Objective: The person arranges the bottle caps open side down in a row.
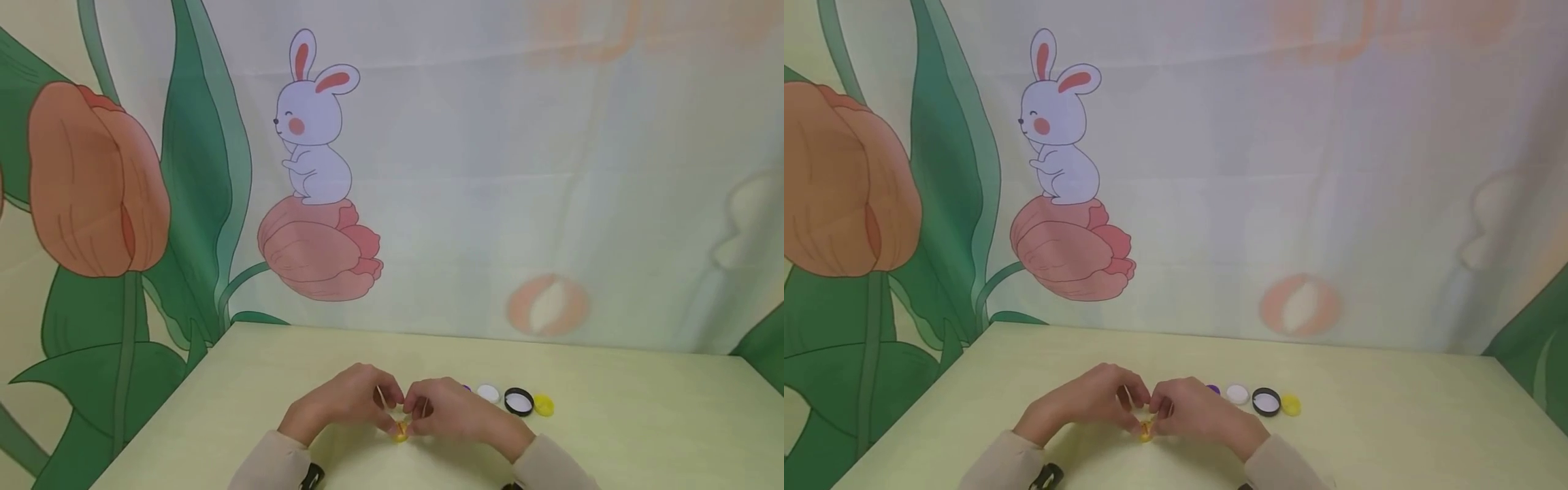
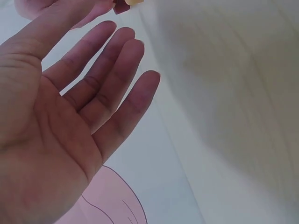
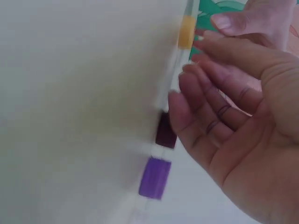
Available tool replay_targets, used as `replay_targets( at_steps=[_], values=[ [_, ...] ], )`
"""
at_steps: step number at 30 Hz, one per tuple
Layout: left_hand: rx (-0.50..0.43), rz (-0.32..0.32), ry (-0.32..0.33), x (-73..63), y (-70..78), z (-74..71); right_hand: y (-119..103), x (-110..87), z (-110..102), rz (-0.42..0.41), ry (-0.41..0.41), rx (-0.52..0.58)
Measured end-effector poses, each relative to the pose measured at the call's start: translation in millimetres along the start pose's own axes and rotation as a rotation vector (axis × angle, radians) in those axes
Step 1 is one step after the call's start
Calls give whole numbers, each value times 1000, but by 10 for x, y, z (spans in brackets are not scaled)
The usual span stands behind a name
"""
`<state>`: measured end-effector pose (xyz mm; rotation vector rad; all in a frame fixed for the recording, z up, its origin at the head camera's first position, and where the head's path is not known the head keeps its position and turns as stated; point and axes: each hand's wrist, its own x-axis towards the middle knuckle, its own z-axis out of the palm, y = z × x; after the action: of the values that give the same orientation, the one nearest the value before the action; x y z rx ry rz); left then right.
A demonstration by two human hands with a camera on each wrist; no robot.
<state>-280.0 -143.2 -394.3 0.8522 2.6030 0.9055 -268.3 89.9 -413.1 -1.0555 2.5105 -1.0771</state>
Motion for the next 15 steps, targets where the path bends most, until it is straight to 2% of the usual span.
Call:
replay_targets(
  at_steps=[9, 12, 15],
  values=[
    [6, 29, 65, 64, 24, -15, 48, -6, -186, 6, 82, -67],
    [20, 21, 102, 94, 25, -7, 49, -10, -247, -11, 120, -88],
    [52, 26, 147, 129, 22, 13, 43, -21, -286, 5, 152, -86]
  ],
)
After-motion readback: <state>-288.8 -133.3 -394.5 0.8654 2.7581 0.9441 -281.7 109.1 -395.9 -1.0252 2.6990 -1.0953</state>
